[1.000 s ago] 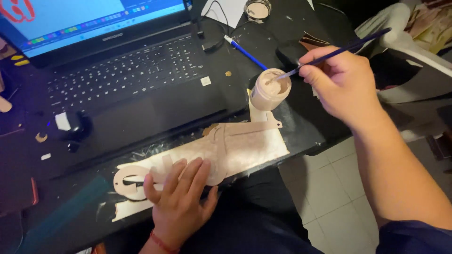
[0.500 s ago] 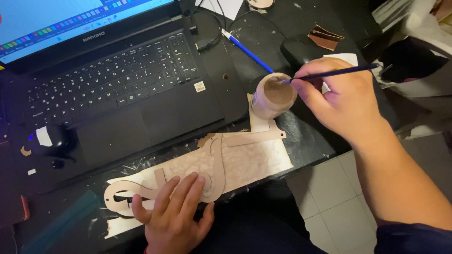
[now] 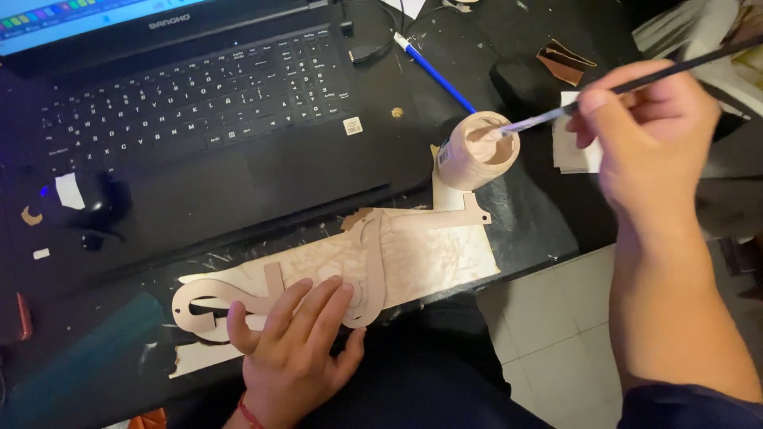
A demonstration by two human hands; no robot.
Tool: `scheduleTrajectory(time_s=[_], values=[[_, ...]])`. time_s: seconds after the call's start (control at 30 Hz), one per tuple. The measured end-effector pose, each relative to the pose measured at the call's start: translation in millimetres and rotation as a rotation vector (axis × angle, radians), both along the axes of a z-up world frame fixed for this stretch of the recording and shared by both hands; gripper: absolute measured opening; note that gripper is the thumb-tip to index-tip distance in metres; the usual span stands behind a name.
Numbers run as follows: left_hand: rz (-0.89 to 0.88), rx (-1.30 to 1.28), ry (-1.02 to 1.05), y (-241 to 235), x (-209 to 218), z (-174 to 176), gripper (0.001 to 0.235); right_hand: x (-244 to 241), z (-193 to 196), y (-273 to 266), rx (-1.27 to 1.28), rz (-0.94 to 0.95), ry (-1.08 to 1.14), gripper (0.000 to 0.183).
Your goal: Applying a white substance, likely paint or glue, to decorative wooden cutouts using a paintbrush at a design station.
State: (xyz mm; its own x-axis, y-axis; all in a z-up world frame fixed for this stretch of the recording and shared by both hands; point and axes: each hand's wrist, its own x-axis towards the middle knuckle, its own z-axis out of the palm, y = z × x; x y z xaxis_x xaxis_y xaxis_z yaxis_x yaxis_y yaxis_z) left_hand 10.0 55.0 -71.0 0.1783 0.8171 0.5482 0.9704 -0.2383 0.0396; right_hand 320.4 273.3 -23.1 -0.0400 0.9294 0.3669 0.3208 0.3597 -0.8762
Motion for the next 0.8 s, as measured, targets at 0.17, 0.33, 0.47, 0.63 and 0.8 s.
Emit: scheduleTrajectory(time_s=[0.17, 0.33, 0.47, 0.63, 0.8], values=[[-0.029, 0.014, -0.064, -4.1, -3.3, 2.6, 0.028, 1.5, 3.7, -32.6, -0.071, 0.022, 0.284, 0.02], [-0.029, -0.051, -0.074, -17.1, -16.4, -3.3, 0.024, -11.2, -27.0, -109.2, -0.163, 0.083, 0.363, 0.02], [-0.043, 0.046, -0.08, -19.6, -21.1, -13.7, 0.02, -54.7, -40.9, -153.5, 0.112, 0.202, 0.155, 0.022], [-0.035, 0.124, -0.056, -26.5, -25.3, -32.3, 0.023, -90.4, -48.9, -167.8, 0.251, 0.264, 0.046, 0.02], [-0.027, 0.1, -0.064, -29.1, -26.8, -35.4, 0.018, -104.6, -43.4, -172.7, 0.239, 0.371, -0.153, 0.014]])
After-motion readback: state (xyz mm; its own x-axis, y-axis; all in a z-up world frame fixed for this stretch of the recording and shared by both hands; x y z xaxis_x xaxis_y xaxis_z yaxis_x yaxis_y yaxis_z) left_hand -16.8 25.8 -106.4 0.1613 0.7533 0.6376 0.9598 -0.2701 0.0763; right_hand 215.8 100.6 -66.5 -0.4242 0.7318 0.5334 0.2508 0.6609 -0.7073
